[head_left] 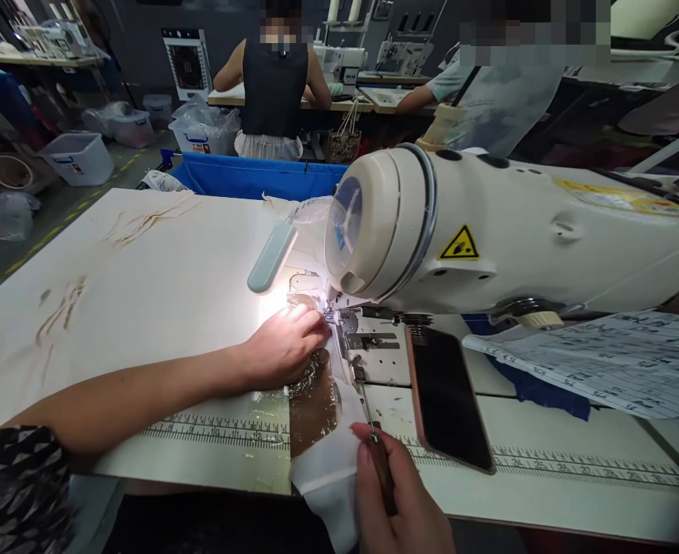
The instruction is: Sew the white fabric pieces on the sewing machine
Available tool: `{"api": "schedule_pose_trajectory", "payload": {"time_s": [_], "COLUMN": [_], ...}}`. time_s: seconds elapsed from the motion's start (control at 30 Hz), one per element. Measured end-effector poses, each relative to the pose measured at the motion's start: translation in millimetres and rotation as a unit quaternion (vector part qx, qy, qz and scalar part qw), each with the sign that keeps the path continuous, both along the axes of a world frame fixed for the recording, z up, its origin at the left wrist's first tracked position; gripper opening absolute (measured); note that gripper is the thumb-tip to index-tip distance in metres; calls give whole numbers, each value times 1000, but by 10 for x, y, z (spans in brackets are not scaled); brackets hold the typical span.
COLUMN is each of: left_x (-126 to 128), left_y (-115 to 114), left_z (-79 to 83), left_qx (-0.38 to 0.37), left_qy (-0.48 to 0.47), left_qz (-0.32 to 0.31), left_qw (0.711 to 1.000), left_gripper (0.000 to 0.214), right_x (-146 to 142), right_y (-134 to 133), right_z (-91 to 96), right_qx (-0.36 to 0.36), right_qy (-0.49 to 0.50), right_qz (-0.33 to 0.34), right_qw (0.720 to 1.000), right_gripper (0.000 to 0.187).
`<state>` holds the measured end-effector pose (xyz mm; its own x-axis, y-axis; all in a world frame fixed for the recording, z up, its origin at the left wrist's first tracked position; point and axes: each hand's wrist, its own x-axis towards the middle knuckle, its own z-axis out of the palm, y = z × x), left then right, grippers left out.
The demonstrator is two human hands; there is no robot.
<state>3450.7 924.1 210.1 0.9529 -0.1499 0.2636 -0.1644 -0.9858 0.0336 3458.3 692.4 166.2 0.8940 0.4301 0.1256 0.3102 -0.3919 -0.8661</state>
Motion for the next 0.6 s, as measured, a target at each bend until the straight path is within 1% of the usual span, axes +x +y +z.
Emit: {"api": "schedule_pose_trajectory", "payload": {"time_s": [0.1, 0.2, 0.3, 0.43, 0.6], "left_x": [-8, -23, -23, -11, -19], "left_y": [9, 26, 35, 43, 59], "left_z": [9, 15, 12, 5, -24], "left_qx": [-3, -22, -21, 3, 15], "left_qy": [-11, -18, -14, -4, -22], "left_qz": [4, -27, -51, -22, 9], "left_qw": [1000, 999, 998, 1000, 1000], "left_gripper": [37, 34, 32, 32, 33], "right_x": [42, 68, 83, 111, 209], "right_y": [32, 46, 58, 110, 196], "right_z": [-6, -8, 7, 57, 84], "right_qx": [5, 17, 12, -7, -13], "right_qy": [-5, -7, -6, -4, -19], "right_qz": [13, 23, 26, 20, 42], "right_qw": [1000, 1000, 1000, 1000, 999], "right_gripper": [28, 25, 23, 24, 27]}}
